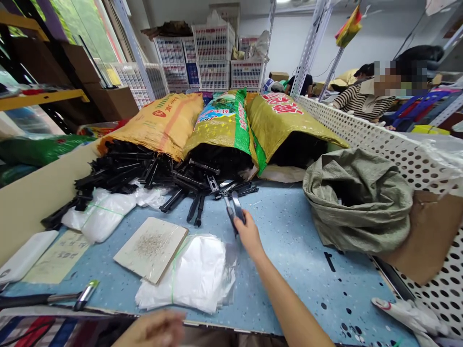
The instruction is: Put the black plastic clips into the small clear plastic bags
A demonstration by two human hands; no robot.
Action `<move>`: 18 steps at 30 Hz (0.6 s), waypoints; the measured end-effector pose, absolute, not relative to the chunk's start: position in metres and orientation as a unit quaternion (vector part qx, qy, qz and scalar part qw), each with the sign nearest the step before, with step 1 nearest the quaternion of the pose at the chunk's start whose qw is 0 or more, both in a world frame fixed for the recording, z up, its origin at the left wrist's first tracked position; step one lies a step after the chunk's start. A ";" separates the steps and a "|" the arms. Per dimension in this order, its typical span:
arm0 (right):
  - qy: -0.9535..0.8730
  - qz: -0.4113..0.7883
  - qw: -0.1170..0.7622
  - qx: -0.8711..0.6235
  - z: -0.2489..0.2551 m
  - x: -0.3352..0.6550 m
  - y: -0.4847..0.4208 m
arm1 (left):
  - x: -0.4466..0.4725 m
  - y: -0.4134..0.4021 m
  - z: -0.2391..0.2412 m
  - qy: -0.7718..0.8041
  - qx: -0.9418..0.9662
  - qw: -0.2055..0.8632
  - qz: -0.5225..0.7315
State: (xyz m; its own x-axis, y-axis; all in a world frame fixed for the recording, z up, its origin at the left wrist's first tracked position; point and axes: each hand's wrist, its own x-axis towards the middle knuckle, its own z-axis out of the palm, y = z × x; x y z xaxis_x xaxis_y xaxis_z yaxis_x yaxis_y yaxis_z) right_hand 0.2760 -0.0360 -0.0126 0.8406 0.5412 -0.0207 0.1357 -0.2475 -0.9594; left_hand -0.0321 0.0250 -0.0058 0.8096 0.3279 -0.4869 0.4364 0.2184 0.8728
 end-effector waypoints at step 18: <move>-0.514 -0.044 0.434 -0.739 -0.001 0.244 -0.091 | 0.112 -0.028 0.020 0.339 0.418 0.836 0.108</move>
